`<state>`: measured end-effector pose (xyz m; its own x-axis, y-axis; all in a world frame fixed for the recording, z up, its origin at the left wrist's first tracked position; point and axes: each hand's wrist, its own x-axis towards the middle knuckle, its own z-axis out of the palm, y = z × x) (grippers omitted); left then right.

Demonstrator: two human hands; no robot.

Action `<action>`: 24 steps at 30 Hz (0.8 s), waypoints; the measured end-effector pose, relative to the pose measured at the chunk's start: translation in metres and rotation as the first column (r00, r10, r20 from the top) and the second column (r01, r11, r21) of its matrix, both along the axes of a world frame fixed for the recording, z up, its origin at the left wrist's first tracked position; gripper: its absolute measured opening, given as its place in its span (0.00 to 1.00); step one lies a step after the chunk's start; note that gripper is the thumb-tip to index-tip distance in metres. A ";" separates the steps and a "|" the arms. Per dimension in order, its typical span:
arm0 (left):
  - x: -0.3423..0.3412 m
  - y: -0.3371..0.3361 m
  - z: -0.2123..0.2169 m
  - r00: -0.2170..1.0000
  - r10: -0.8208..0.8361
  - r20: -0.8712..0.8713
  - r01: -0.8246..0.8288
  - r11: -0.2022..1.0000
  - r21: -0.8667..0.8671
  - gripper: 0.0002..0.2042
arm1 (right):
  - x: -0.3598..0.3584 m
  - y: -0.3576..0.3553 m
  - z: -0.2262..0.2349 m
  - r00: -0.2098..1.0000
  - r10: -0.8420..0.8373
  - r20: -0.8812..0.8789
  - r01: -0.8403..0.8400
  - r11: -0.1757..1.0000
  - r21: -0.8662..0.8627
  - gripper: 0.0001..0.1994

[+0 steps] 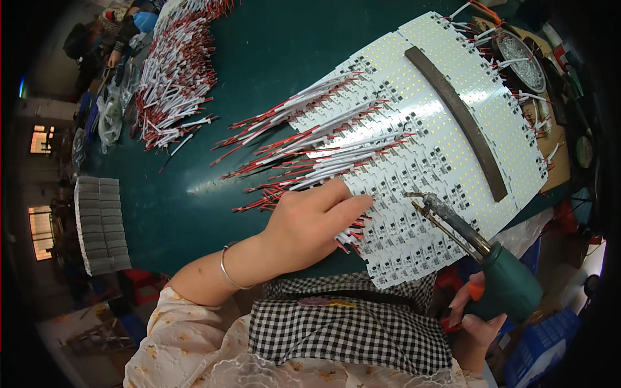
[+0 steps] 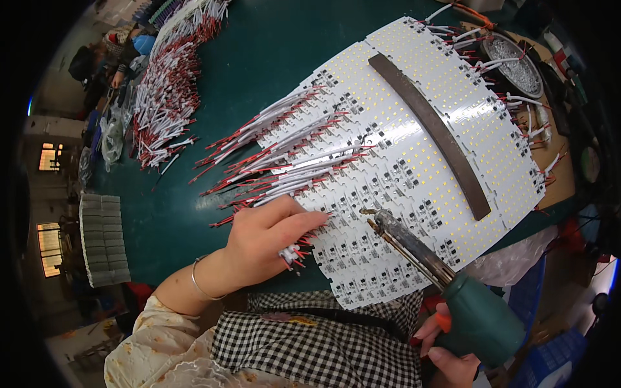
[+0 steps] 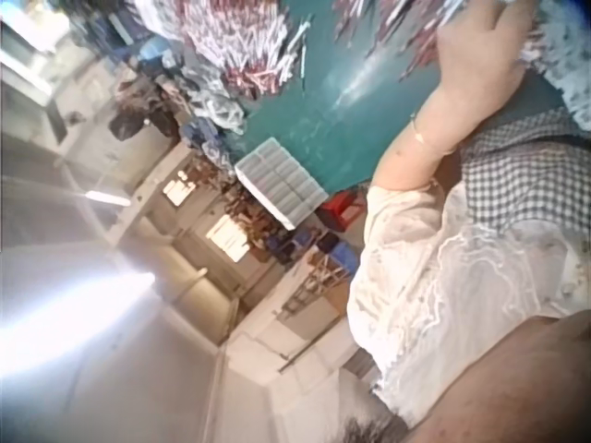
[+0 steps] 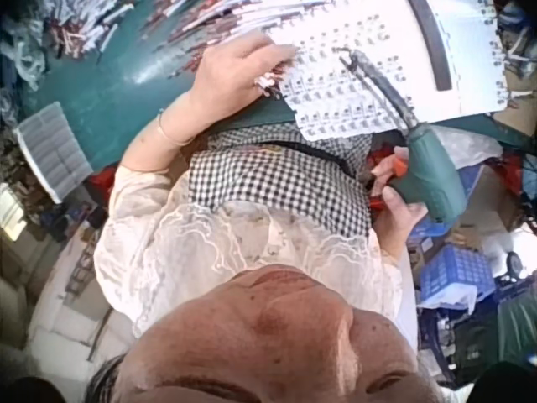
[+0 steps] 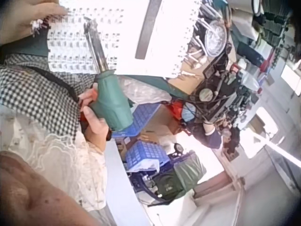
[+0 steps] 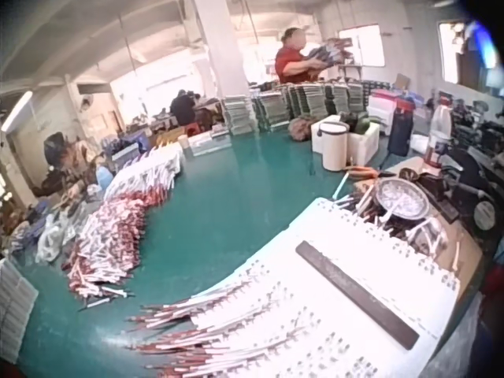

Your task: The person moves a blue crate aside and solders wires onto LED circuit board sheets using a soldering gun.

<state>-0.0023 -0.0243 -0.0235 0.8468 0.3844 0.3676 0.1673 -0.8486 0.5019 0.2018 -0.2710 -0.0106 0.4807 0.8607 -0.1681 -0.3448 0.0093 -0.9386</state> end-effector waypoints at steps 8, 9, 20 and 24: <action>0.002 -0.004 -0.006 0.997 0.022 -0.073 -0.020 0.999 0.031 0.18 | -0.005 0.006 0.002 1.000 0.009 0.001 -0.009 0.999 -0.047 0.33; 0.002 -0.004 -0.006 0.998 0.022 -0.062 -0.019 0.999 0.035 0.18 | -0.005 0.007 0.002 1.000 0.010 0.000 -0.010 0.999 -0.049 0.33; 0.001 -0.002 -0.010 0.999 0.022 -0.036 -0.023 1.000 -0.013 0.19 | -0.014 0.014 0.004 0.997 0.054 -0.053 -0.062 0.987 -0.148 0.24; 0.000 -0.002 -0.010 0.999 0.020 -0.034 -0.021 1.000 -0.018 0.19 | -0.016 0.019 -0.003 0.993 0.111 0.034 -0.103 0.979 -0.174 0.22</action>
